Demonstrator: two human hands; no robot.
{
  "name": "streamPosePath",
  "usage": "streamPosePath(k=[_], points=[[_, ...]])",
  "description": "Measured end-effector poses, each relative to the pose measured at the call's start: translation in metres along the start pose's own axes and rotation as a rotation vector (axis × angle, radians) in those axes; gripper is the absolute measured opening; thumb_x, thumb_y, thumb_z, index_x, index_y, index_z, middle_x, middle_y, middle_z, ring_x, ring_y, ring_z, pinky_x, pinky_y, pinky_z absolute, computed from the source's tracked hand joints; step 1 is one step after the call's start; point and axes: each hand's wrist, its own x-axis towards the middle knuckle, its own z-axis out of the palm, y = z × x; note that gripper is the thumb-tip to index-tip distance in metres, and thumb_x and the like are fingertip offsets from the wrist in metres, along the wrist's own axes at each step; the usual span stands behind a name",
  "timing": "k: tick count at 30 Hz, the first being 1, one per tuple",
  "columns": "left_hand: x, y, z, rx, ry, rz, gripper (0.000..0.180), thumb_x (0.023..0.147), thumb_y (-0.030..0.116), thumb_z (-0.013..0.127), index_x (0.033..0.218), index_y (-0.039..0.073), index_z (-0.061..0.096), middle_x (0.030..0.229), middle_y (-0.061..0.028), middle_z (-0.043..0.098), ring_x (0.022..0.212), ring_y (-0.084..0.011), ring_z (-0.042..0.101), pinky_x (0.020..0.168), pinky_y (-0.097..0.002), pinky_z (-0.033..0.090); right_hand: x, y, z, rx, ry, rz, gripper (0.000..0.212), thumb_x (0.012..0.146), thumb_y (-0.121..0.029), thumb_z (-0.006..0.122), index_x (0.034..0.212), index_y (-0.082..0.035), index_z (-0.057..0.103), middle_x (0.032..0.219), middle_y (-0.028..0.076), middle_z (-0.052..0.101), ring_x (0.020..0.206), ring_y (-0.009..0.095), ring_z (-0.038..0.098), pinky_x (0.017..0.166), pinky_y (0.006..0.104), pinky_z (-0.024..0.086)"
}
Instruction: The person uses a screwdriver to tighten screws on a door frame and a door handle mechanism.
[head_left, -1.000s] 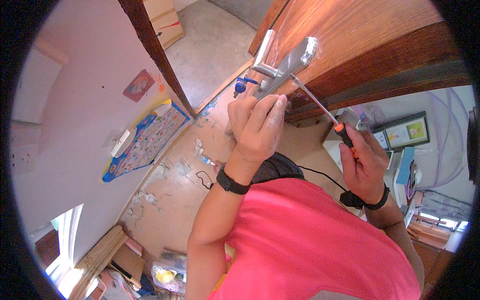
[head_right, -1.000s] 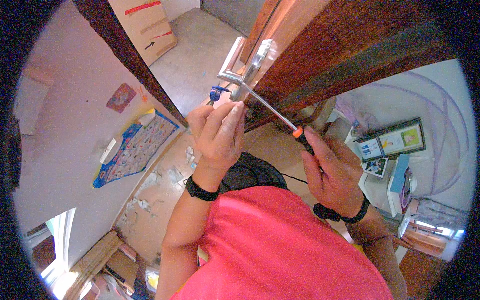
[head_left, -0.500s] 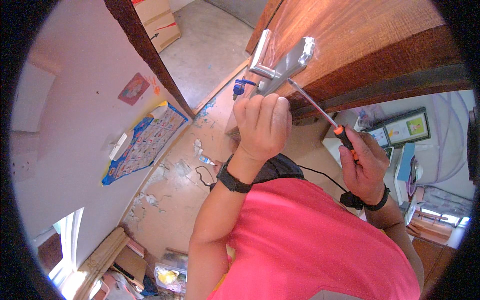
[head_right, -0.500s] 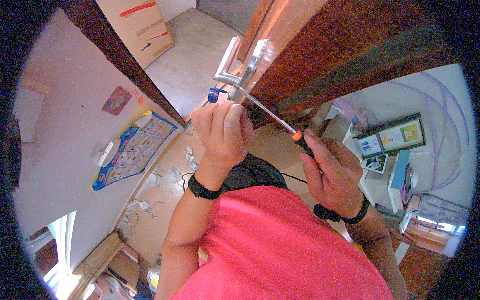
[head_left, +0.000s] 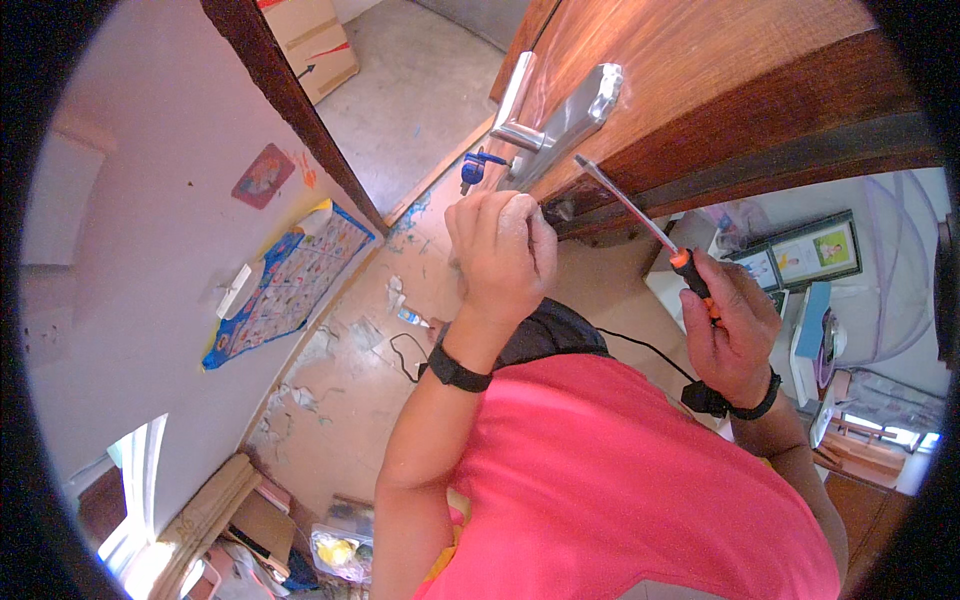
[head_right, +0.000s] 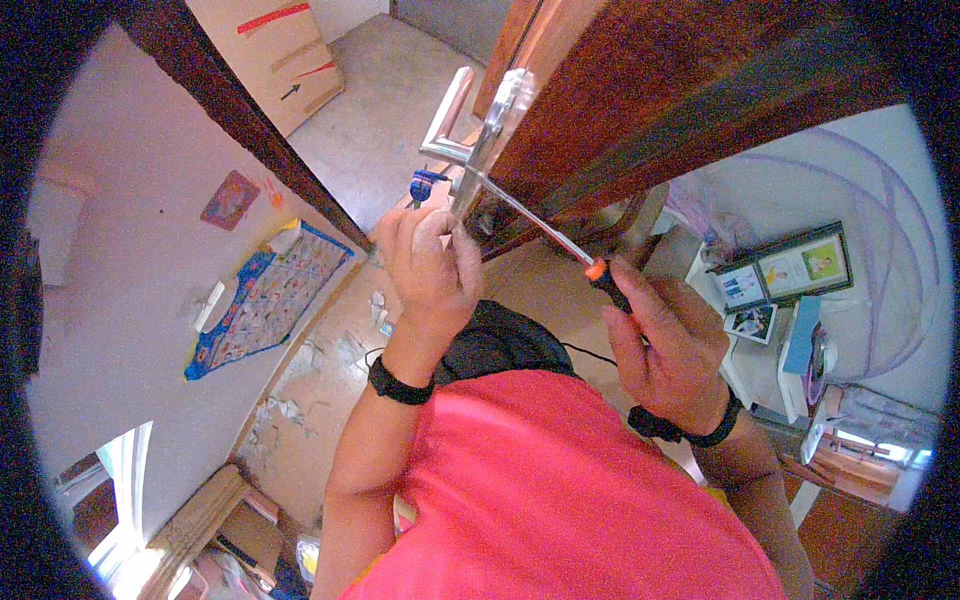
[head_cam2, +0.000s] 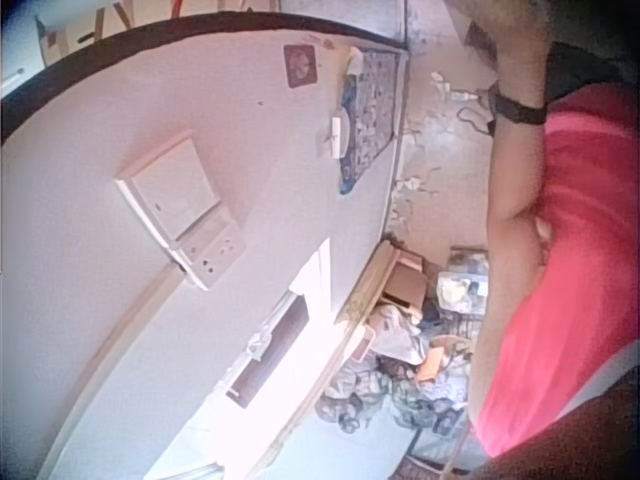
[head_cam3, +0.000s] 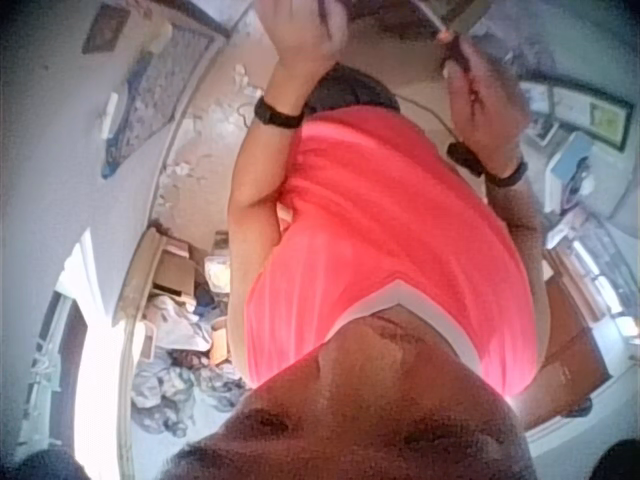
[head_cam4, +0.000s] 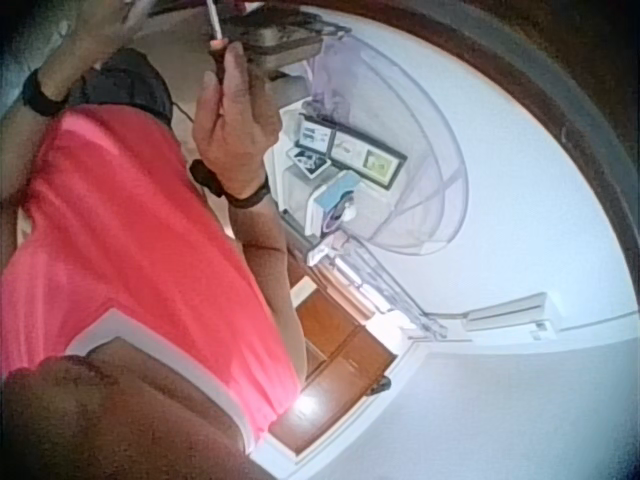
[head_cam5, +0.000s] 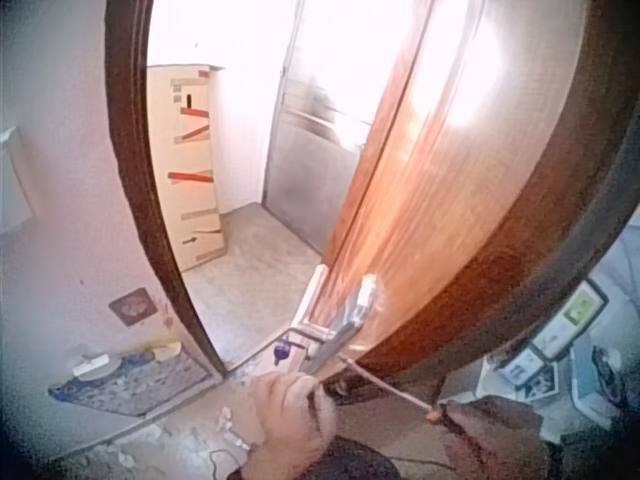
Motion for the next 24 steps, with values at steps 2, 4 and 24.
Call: streamPosePath(k=[2,4,24], points=[[-0.004,-0.005,-0.003,0.006,-0.001,-0.009,0.023,0.071,-0.001,0.065,0.091,0.004,0.056,0.085,-0.0097,0.056,0.081,-0.0303,0.053,0.072,-0.0415,0.038,0.000,0.000,0.000,-0.008,0.013,0.006,0.038,0.080,-0.001,0.064,0.117,0.003,0.059,0.087,0.017,0.065,0.069,0.026,0.061,0.060,0.0323,0.048],[-0.014,-0.018,-0.007,0.087,-0.003,-0.114,0.018,0.073,-0.001,0.067,0.088,0.004,0.058,0.082,-0.0107,0.059,0.078,-0.0303,0.054,0.070,-0.0406,0.040,0.000,0.001,0.001,-0.016,0.024,0.013,0.039,0.081,-0.005,0.065,0.119,-0.001,0.059,0.084,0.015,0.065,0.065,0.027,0.060,0.058,0.0348,0.048],[-0.037,-0.027,-0.047,-0.397,-0.070,-0.976,0.007,0.076,0.001,0.074,0.076,0.001,0.067,0.075,-0.0034,0.066,0.069,-0.0078,0.059,0.065,-0.0224,0.047,-0.005,0.002,-0.001,0.026,0.067,-0.009,0.038,0.080,-0.005,0.066,0.117,0.000,0.060,0.075,0.012,0.060,0.058,0.022,0.053,0.052,0.0317,0.042]])
